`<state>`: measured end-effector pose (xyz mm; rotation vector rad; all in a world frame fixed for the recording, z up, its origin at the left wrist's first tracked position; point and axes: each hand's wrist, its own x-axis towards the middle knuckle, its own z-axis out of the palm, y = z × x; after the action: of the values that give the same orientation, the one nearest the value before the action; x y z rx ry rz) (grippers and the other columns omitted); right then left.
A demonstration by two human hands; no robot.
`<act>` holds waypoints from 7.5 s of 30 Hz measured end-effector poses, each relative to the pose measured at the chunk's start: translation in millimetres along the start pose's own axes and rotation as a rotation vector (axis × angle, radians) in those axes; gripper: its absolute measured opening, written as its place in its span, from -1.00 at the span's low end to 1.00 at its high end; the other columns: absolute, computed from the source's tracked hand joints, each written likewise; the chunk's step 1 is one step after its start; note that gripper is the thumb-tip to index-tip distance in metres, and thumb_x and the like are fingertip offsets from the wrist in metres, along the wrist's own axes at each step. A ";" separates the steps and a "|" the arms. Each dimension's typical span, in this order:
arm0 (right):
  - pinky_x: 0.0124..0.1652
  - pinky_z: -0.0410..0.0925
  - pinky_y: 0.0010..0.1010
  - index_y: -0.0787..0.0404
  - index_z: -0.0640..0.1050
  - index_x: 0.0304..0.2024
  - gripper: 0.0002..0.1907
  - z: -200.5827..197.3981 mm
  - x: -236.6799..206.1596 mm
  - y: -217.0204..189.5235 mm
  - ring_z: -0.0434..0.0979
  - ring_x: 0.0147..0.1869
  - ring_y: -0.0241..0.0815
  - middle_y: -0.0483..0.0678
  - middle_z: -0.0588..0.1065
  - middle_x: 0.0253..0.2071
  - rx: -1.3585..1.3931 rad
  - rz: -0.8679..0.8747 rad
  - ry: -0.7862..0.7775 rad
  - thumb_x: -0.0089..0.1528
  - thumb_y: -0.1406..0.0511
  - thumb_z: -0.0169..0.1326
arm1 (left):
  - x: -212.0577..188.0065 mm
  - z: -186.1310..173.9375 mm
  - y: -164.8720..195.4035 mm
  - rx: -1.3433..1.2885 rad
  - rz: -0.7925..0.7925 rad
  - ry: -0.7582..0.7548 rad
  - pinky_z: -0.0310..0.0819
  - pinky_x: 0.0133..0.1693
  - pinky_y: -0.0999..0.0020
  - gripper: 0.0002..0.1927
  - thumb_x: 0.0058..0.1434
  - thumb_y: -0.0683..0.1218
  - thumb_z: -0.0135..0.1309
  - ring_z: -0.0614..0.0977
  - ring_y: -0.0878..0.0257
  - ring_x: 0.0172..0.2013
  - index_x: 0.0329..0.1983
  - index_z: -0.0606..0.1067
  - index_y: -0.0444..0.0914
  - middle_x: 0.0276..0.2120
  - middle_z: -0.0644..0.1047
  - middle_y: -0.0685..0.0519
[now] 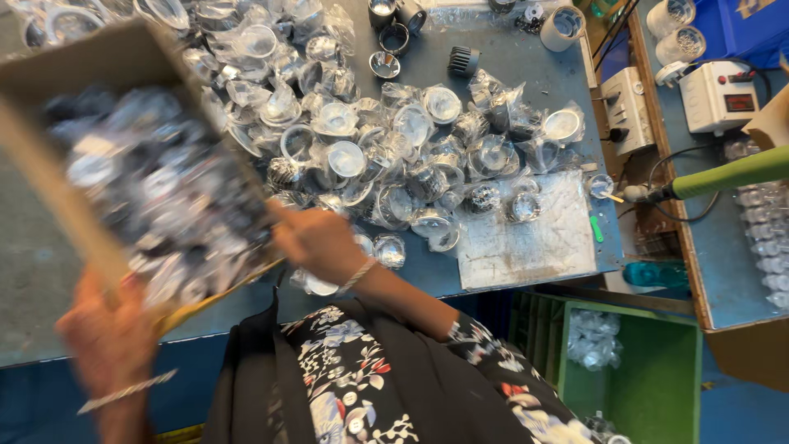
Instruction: The person sorts small plastic-wrapped circular components from a green bin onto a table, then arranges them into neat stacks. The person also moves a cardboard box and continues sorting the components into piles.
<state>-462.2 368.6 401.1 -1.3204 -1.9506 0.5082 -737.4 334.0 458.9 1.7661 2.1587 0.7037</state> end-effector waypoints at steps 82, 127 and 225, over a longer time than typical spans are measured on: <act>-0.19 0.44 -0.11 0.19 0.57 -0.25 -0.85 326.5 280.3 63.3 0.43 0.00 0.33 0.12 0.47 -0.16 -0.683 0.071 -0.042 0.13 0.42 0.06 | 170.4 77.2 -378.7 -0.678 -0.272 -0.804 0.53 -0.03 0.32 -0.64 0.34 -0.01 -0.03 0.71 0.22 -0.11 0.16 0.50 -0.18 -0.15 0.69 0.03; 0.18 0.21 0.46 -0.51 0.49 0.18 -0.34 345.8 598.7 57.9 -0.10 0.54 0.52 0.04 -0.33 0.63 -0.830 0.371 -0.669 0.00 -0.16 0.28 | 459.5 246.5 -237.6 -0.085 0.400 0.020 0.26 0.14 -0.26 -0.36 0.05 -0.04 0.28 0.23 -0.08 0.38 0.25 0.44 0.10 0.36 0.31 0.07; -0.24 0.30 -0.55 0.21 0.39 -0.32 -0.69 351.4 158.8 -71.4 0.37 -0.29 -0.44 -0.19 0.45 -0.37 0.837 0.331 -0.166 0.47 0.19 -0.03 | 201.1 98.2 -354.9 -1.721 -0.103 -0.852 0.50 0.06 0.44 -0.73 0.35 0.04 0.18 0.58 0.34 -0.04 -0.21 0.49 -0.26 -0.09 0.60 0.03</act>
<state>-803.3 509.4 268.2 -1.0440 -1.3575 1.4436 -1032.8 498.3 210.3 0.6571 0.4851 0.9811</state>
